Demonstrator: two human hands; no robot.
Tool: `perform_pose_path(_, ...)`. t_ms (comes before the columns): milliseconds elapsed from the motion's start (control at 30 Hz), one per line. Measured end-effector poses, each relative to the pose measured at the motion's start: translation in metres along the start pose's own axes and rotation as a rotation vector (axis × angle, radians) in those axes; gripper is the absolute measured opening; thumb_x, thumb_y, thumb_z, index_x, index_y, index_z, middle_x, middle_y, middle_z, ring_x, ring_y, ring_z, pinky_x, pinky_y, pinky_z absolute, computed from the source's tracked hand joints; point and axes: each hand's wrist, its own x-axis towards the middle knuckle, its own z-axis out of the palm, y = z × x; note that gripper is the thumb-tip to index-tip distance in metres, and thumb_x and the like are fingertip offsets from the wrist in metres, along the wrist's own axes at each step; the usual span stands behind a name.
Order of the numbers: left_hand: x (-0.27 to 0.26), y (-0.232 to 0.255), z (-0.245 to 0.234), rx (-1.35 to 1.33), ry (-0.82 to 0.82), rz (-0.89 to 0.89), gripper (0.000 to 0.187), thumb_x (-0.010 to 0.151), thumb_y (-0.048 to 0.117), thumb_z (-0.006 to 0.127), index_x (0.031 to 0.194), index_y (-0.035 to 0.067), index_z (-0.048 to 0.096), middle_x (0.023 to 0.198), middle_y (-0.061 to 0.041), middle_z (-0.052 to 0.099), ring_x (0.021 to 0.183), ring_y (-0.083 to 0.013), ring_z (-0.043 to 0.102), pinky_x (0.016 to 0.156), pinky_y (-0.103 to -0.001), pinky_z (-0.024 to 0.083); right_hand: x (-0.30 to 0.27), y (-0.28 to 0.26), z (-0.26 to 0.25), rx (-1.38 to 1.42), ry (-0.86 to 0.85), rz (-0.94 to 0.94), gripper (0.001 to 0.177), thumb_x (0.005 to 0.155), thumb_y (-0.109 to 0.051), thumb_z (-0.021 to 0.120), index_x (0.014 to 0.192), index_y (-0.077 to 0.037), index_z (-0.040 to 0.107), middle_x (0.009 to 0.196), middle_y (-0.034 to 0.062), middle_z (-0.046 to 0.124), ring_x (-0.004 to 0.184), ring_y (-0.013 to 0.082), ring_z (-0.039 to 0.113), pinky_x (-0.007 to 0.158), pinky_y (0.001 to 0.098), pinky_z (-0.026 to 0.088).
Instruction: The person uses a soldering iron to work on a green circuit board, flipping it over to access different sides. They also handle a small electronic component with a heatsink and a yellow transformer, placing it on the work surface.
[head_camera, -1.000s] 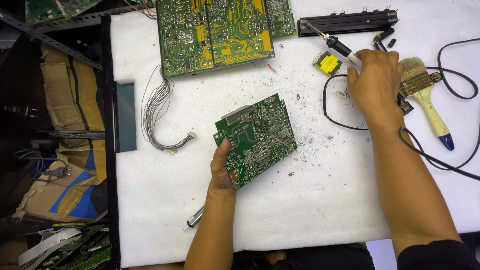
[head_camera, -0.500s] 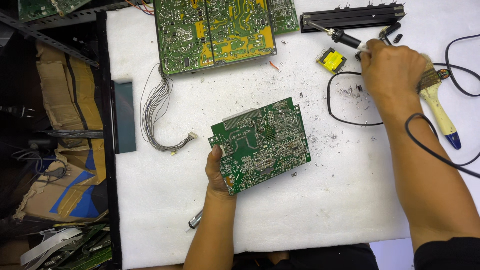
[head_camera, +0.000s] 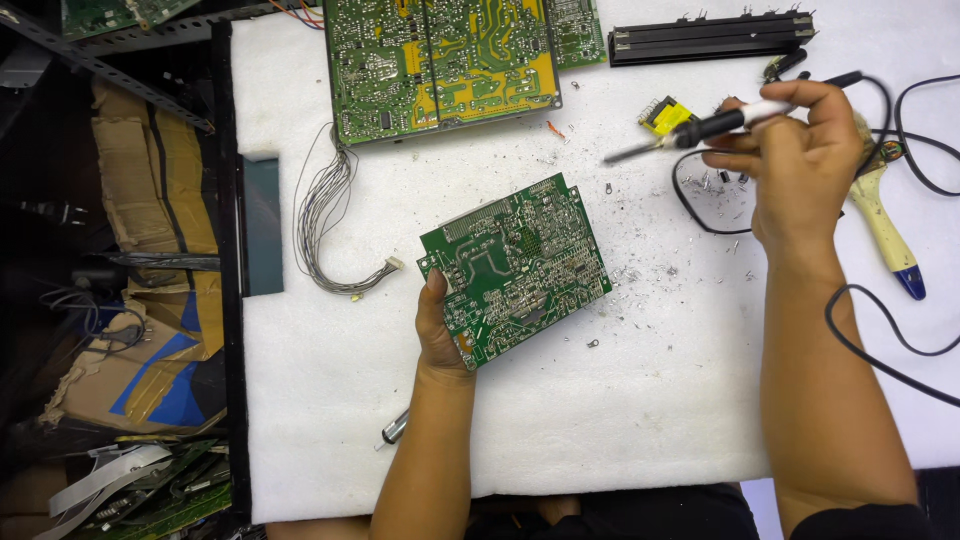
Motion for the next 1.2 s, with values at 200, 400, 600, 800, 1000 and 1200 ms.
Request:
perform_pose_path(200, 0.002, 0.002, 0.002, 0.012, 0.093, -0.002, 0.067, 0.088, 0.042, 0.07, 0.143, 0.006, 0.059, 0.132, -0.018, 0.068, 0.122, -0.0385, 0.066, 0.104, -0.057, 0.053, -0.007, 0.015, -0.001, 0.142, 0.058, -0.009, 0.025, 0.108, -0.004, 0.067, 0.122, -0.016, 0.049, 0.092, 0.0063, 0.063, 0.082, 0.0215, 0.078, 0.077, 0.0333, 0.076)
perform_pose_path(400, 0.0, 0.005, 0.009, 0.068, 0.143, 0.002, 0.067, 0.088, 0.043, 0.068, 0.142, 0.005, 0.06, 0.13, -0.017, 0.069, 0.121, -0.037, 0.066, 0.104, -0.055, 0.054, -0.014, 0.019, -0.009, 0.322, 0.114, 0.043, 0.025, 0.107, -0.015, 0.07, 0.12, -0.022, 0.049, 0.092, -0.0002, 0.058, 0.094, 0.0179, 0.075, 0.091, 0.0433, 0.076)
perform_pose_path(600, -0.014, -0.014, 0.024, -0.111, -0.051, 0.018, 0.066, 0.092, 0.051, 0.069, 0.14, 0.007, 0.058, 0.125, -0.02, 0.07, 0.115, -0.0428, 0.068, 0.093, -0.061, 0.058, -0.024, 0.039, -0.01, 0.468, 0.113, 0.11, 0.071, 0.106, -0.011, 0.072, 0.163, -0.031, 0.036, 0.122, 0.0172, 0.08, 0.095, 0.021, 0.077, 0.069, 0.0284, 0.063)
perform_pose_path(800, -0.037, -0.058, 0.031, -0.22, 0.093, -0.304, 0.075, 0.085, 0.057, 0.068, 0.144, 0.011, 0.059, 0.134, -0.018, 0.065, 0.123, -0.04, 0.062, 0.103, -0.061, 0.05, -0.028, 0.031, -0.003, 0.578, 0.214, 0.234, 0.092, 0.095, -0.024, 0.076, 0.168, -0.024, 0.019, 0.112, 0.0097, 0.083, 0.078, 0.0111, 0.071, 0.065, 0.025, 0.055)
perform_pose_path(1000, -0.003, -0.039, -0.003, -0.018, -0.018, -0.102, 0.067, 0.089, 0.057, 0.06, 0.145, 0.02, 0.065, 0.133, -0.015, 0.072, 0.118, -0.0364, 0.07, 0.104, -0.054, 0.056, -0.026, 0.071, -0.012, 0.834, 0.015, 0.358, 0.019, 0.103, -0.023, 0.07, 0.112, -0.007, 0.075, 0.108, 0.0159, 0.079, 0.091, 0.0206, 0.079, 0.081, 0.0303, 0.07)
perform_pose_path(1200, 0.039, -0.012, -0.079, 0.219, 0.015, 0.017, 0.074, 0.086, 0.058, 0.063, 0.147, 0.017, 0.063, 0.133, -0.018, 0.072, 0.119, -0.0353, 0.07, 0.107, -0.053, 0.055, -0.047, 0.095, 0.015, 0.741, -0.077, 0.399, 0.024, 0.108, -0.031, 0.063, 0.1, -0.008, 0.066, 0.093, 0.015, 0.075, 0.085, 0.024, 0.079, 0.08, 0.0345, 0.071)
